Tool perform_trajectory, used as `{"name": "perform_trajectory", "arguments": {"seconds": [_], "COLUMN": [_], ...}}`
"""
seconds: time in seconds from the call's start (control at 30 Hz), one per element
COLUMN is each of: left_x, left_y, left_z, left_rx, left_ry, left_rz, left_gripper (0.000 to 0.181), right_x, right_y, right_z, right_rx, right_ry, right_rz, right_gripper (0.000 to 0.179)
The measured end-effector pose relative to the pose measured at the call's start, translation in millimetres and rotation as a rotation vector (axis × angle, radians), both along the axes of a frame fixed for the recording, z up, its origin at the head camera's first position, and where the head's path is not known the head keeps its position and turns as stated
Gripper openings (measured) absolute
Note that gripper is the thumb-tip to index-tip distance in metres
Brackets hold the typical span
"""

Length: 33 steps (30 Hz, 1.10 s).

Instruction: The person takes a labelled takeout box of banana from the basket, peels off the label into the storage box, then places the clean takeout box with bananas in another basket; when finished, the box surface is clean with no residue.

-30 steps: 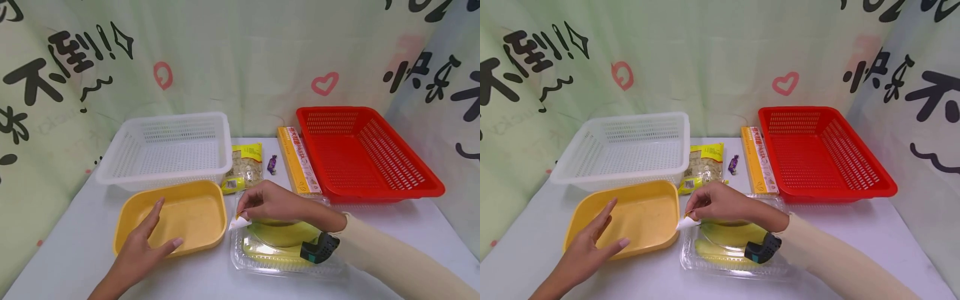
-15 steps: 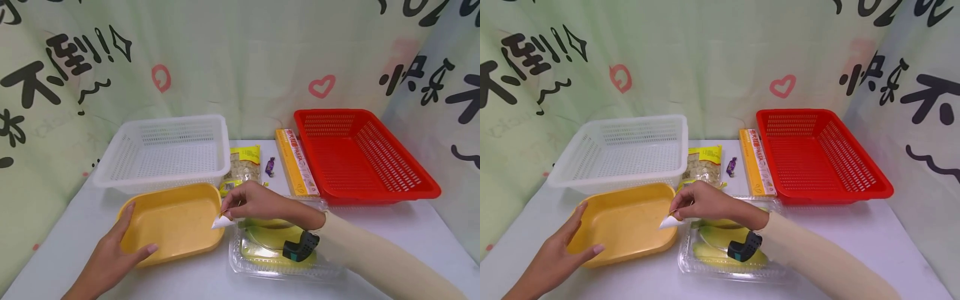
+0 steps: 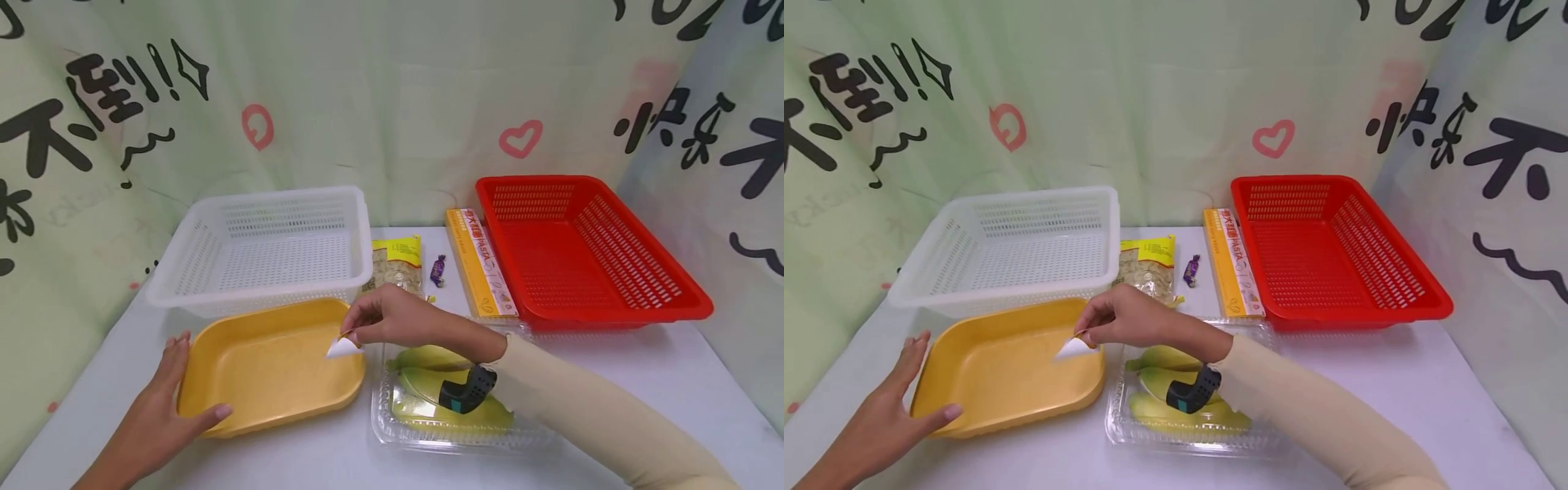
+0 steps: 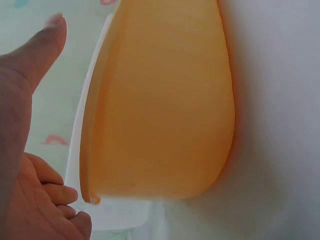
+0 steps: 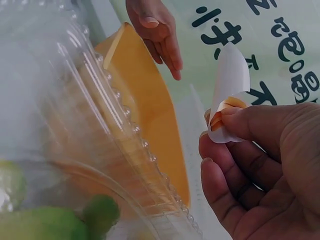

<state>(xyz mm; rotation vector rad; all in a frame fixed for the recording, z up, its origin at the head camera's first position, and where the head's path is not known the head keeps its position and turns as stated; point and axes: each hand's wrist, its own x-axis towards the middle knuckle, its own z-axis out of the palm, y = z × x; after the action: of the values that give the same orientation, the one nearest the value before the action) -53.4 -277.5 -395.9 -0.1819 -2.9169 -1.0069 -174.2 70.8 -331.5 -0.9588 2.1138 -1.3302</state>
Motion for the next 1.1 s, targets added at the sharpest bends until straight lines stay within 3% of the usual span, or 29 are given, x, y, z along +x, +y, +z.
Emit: {"name": "perform_trajectory", "arguments": {"seconds": [0.23,0.5,0.77,1.1], "left_x": [0.6,-0.3,-1.6,-3.0], "left_y": [-6.4,-2.0,1.9,3.9], "left_z": [-9.1,-13.2,-9.5,-7.4], "left_rx": [0.002,-0.031,-0.047,-0.043], "left_ry": [-0.031,-0.009,-0.092,-0.059], "left_rz": [-0.034,-0.091,-0.061,-0.060], "left_gripper": [0.119,0.125,0.132,0.131], "right_x": [-6.5,-10.7,-10.7,-12.6], "right_y": [-7.5,-15.6,-20.4,-20.9], "right_z": [-0.5,-7.1,-13.0,-14.2], "right_rx": [0.013,0.063,0.092,0.109], "right_ry": [0.042,0.077,0.073,0.103], "right_rz": [0.012,0.026,0.009,0.003], "right_gripper": [0.008,0.009,0.008,0.007]}}
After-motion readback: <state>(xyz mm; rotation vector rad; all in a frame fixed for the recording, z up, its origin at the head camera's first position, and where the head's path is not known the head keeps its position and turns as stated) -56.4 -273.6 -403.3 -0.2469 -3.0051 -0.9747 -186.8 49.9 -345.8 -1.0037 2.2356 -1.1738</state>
